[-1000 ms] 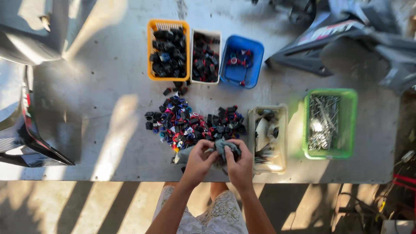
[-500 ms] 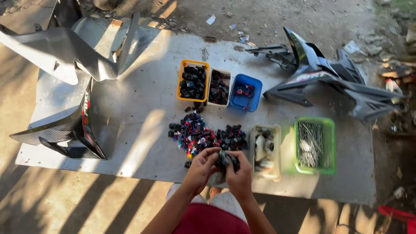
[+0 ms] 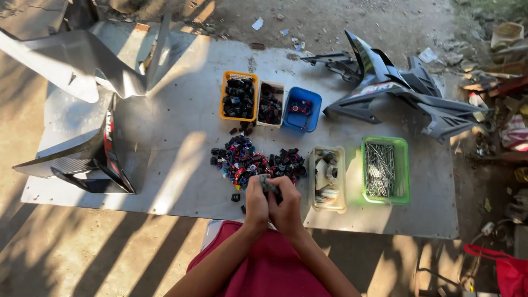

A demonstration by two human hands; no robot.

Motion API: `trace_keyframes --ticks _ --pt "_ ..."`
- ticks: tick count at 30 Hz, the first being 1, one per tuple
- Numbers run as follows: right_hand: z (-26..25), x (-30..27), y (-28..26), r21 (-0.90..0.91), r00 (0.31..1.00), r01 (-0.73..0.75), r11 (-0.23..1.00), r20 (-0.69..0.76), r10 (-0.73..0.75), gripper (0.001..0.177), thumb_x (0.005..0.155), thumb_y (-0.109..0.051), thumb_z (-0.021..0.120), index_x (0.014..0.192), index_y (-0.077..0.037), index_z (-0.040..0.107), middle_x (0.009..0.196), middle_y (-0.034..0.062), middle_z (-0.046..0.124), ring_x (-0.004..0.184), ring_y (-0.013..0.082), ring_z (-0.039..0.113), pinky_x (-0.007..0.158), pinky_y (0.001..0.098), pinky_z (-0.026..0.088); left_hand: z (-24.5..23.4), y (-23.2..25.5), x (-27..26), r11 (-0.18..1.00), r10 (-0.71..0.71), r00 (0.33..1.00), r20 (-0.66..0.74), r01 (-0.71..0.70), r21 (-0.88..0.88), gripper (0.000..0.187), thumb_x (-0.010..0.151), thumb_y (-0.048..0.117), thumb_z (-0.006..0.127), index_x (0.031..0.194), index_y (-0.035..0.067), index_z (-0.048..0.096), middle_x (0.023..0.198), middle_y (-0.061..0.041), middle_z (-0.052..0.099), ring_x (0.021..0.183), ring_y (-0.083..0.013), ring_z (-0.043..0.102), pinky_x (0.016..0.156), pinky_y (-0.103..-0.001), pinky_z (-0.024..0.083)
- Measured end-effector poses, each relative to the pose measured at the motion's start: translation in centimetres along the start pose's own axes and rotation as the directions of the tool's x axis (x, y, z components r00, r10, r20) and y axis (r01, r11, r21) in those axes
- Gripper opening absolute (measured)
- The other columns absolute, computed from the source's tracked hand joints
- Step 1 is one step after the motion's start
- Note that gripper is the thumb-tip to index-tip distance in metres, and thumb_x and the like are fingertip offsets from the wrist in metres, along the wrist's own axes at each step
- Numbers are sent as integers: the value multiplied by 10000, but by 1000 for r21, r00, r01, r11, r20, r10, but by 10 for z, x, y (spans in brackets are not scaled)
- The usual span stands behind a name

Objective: The person wipes small black plastic parts with a grey cloth while standing at a table outdoors. They pick up individual parts from a pile, wipe them, and place them back down, with motorcycle fairings and storage bins visible on the table.

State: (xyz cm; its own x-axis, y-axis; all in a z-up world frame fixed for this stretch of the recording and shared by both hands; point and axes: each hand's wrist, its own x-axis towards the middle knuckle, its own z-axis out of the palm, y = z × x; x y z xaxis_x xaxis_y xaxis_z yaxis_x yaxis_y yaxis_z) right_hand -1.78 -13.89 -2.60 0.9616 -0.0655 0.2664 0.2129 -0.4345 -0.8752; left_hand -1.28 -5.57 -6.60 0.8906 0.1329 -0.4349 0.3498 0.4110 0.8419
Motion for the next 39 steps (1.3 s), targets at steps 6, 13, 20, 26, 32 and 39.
trace_keyframes --ticks 6,13,20,26,32,39 --pt "8 3 -1 -142 995 66 988 -59 -75 100 910 -47 727 988 -108 735 852 49 679 730 301 709 688 344 591 -6 -7 49 995 102 969 227 -95 -42 439 1157 287 299 1175 -1 630 998 -152 562 944 -225 537 871 -420 504" --pt "-22 47 5 -123 953 -174 977 -270 135 94 951 -37 657 1029 -37 708 826 216 701 798 363 729 697 413 559 9 30 47 989 133 969 209 -116 -92 488 1168 304 260 1192 17 654 963 -165 668 852 -213 599 758 -345 506" --pt "0 29 -25 -1 996 66 998 -54 -66 107 916 -26 712 987 -94 753 874 119 746 852 343 758 741 368 593 29 63 17 944 103 993 64 -77 -322 361 1149 249 361 1071 4 614 1017 -225 721 937 -262 695 803 -327 574" --pt "-3 38 -30 -146 976 198 969 -59 -209 117 903 -12 720 991 -84 749 896 104 730 835 361 738 737 395 596 22 75 14 964 247 968 35 -242 -112 305 1140 213 437 873 76 494 805 -43 578 740 -110 563 625 -222 434" --pt "-27 59 -17 -82 987 95 992 -119 -105 105 911 6 725 994 -55 743 873 150 743 848 404 727 745 408 561 18 58 8 897 346 920 184 -382 222 433 1143 253 379 803 70 575 691 -104 633 665 -179 615 624 -311 483" --pt "-14 36 -41 19 971 239 971 20 -239 149 864 28 758 984 -61 753 875 88 735 746 335 728 692 383 584 15 53 30 968 243 966 -85 -235 86 636 1130 446 449 639 58 563 741 -104 616 756 -158 549 791 -312 451"
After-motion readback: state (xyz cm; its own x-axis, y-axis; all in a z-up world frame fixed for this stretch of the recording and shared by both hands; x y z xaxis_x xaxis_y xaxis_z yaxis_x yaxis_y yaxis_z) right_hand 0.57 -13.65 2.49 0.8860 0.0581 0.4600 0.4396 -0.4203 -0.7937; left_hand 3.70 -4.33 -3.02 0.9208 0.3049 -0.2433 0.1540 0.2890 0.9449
